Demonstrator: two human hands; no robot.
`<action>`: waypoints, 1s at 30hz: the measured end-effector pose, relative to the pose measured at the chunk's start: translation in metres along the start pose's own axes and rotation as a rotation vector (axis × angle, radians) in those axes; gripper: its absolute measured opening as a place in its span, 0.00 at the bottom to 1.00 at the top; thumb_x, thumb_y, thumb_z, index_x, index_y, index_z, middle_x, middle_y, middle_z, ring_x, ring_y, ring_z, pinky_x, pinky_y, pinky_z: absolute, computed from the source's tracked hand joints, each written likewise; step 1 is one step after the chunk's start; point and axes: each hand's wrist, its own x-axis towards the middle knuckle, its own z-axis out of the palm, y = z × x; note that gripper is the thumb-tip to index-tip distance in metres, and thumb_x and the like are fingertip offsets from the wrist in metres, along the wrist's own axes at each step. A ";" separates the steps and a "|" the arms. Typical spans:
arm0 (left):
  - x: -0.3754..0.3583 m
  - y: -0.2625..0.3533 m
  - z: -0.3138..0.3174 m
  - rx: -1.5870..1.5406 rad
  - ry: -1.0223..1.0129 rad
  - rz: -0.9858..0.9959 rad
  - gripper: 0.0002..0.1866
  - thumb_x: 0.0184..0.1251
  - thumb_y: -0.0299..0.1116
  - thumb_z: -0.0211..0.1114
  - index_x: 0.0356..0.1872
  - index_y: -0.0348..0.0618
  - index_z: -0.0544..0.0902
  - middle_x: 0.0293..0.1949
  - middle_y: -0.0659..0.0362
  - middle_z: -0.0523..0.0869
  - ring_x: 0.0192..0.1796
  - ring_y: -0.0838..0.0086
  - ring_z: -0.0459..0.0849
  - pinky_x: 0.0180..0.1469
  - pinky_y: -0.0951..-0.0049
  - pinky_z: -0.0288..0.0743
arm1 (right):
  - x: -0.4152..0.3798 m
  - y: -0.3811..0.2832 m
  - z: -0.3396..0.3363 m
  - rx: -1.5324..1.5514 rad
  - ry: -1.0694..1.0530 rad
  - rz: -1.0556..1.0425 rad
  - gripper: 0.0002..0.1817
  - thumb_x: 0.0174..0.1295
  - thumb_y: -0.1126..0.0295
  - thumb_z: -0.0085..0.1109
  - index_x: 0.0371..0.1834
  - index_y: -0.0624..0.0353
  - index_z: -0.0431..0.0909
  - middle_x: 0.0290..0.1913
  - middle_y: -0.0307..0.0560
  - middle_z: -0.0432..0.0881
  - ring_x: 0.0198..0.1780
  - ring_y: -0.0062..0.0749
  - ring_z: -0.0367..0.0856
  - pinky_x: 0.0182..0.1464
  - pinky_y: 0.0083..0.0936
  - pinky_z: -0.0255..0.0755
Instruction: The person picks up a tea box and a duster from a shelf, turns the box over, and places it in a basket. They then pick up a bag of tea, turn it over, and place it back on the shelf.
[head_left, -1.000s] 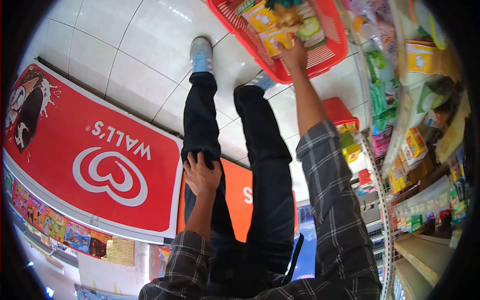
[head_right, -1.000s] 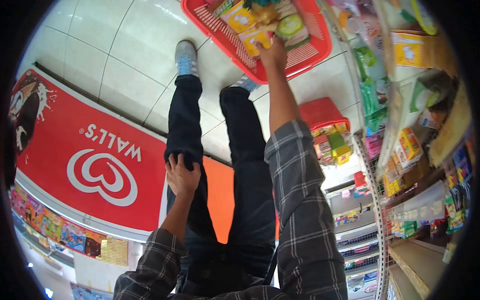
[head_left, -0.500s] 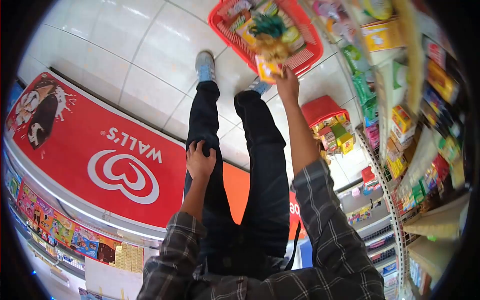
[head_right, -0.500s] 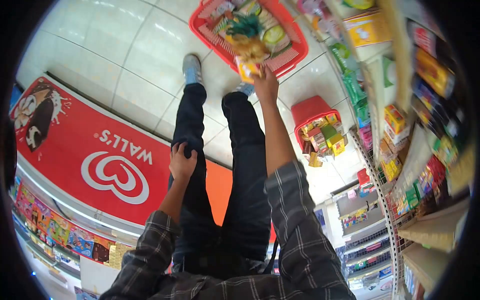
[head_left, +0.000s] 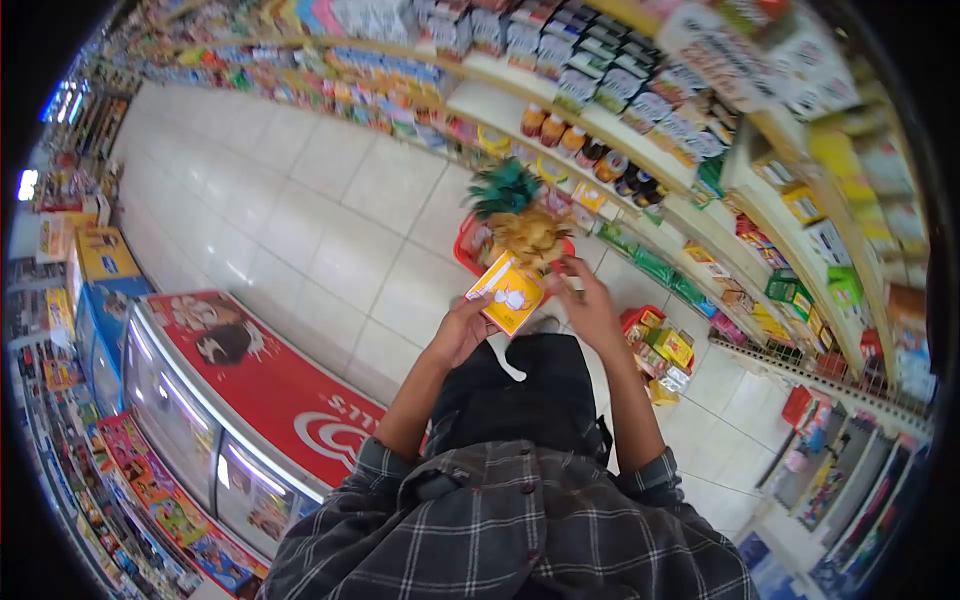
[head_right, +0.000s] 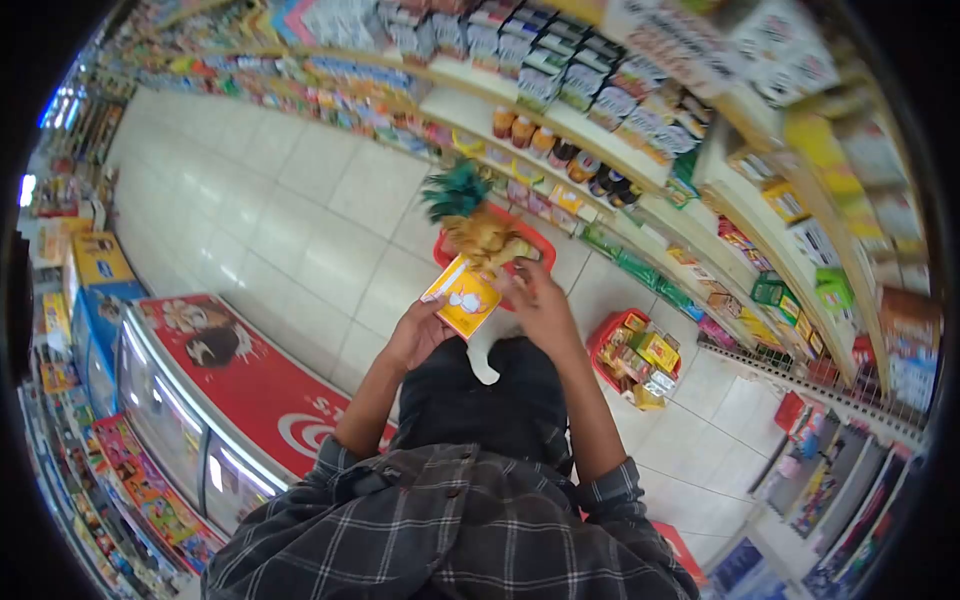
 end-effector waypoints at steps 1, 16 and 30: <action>-0.002 0.007 0.009 -0.055 -0.049 0.017 0.23 0.76 0.38 0.53 0.65 0.35 0.68 0.60 0.49 0.80 0.61 0.62 0.80 0.65 0.59 0.73 | -0.014 -0.012 -0.019 0.085 0.099 -0.011 0.21 0.70 0.63 0.59 0.61 0.63 0.72 0.44 0.45 0.83 0.47 0.22 0.78 0.47 0.22 0.74; -0.064 0.100 0.097 -0.038 -0.258 0.078 0.24 0.71 0.40 0.51 0.63 0.36 0.70 0.63 0.50 0.77 0.65 0.60 0.76 0.67 0.55 0.70 | -0.120 -0.072 -0.044 0.212 0.622 -0.048 0.11 0.70 0.68 0.57 0.49 0.60 0.82 0.32 0.40 0.83 0.36 0.20 0.78 0.41 0.21 0.73; -0.082 0.158 0.070 0.048 -0.410 0.014 0.25 0.71 0.41 0.51 0.64 0.37 0.70 0.64 0.50 0.77 0.65 0.60 0.76 0.67 0.52 0.69 | -0.149 -0.118 0.019 0.346 0.657 -0.026 0.11 0.67 0.69 0.60 0.49 0.61 0.84 0.36 0.40 0.86 0.36 0.21 0.80 0.43 0.19 0.72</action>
